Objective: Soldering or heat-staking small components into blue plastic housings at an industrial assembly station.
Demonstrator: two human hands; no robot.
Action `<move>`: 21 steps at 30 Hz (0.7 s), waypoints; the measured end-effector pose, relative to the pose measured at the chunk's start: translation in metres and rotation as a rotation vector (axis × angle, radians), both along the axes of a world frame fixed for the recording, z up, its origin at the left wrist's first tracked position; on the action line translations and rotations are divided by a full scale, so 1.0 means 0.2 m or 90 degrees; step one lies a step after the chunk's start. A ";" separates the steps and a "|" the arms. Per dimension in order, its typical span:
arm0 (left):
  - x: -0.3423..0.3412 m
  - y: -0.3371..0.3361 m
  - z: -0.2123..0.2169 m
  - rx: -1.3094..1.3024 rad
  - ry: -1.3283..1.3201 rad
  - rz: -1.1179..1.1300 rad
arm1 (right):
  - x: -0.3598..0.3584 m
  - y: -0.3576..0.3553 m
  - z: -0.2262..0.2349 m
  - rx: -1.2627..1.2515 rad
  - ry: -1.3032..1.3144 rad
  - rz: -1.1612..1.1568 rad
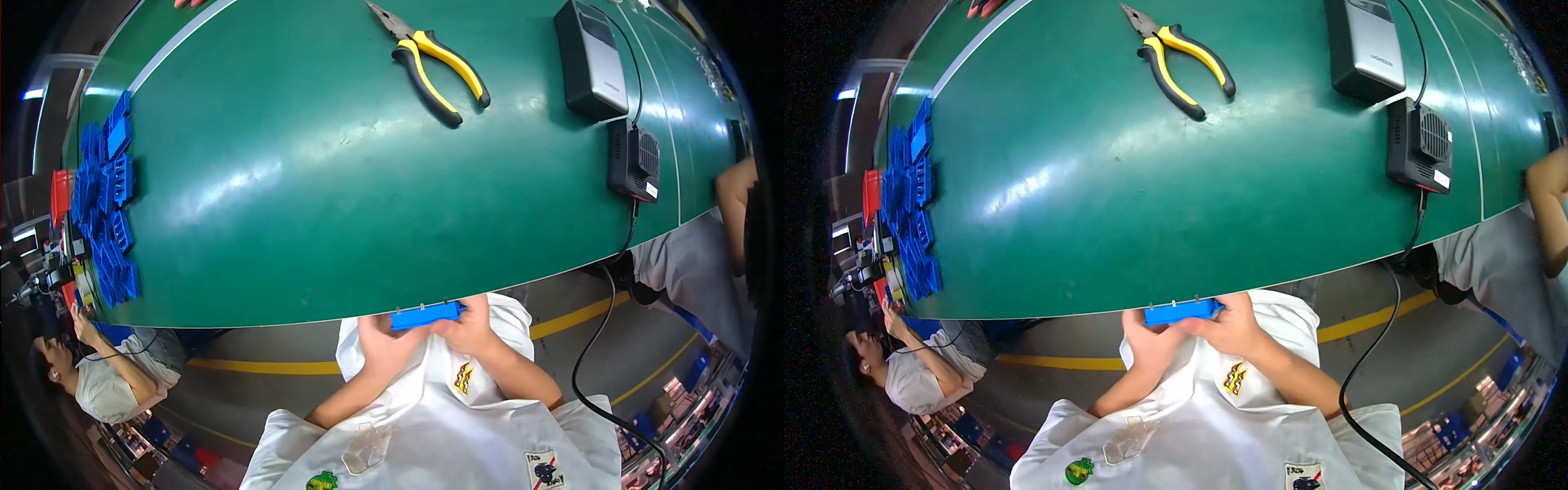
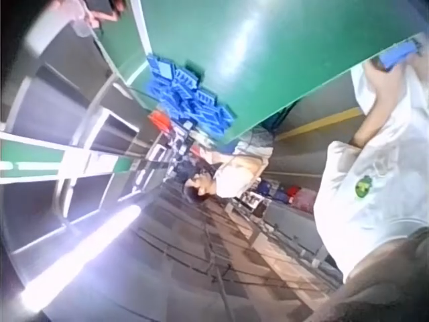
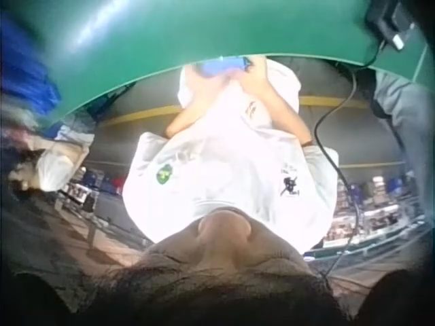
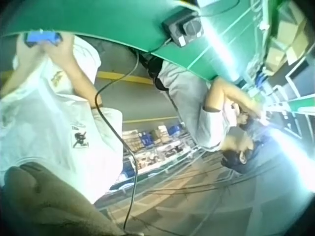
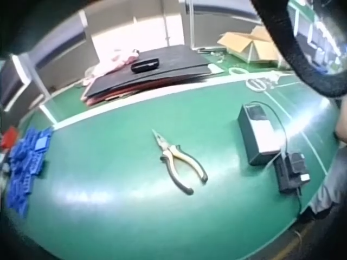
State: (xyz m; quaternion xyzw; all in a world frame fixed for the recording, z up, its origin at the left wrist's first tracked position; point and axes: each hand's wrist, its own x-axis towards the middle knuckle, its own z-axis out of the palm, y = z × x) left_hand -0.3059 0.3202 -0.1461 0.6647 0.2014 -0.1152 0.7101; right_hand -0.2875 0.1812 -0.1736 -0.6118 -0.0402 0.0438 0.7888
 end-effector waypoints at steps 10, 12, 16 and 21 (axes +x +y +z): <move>0.10 0.03 -0.07 -0.233 -0.201 0.000 | 0.01 0.00 0.00 0.098 0.017 -0.024; 0.11 0.04 -0.08 -0.243 -0.198 -0.016 | 0.01 0.00 -0.01 0.163 0.036 -0.041; 0.11 0.04 -0.13 -0.122 -0.281 -0.062 | 0.02 0.00 -0.06 0.031 -0.060 -0.038; 0.12 0.03 -0.10 -0.012 -0.286 -0.059 | 0.03 0.03 -0.05 -0.019 -0.097 -0.073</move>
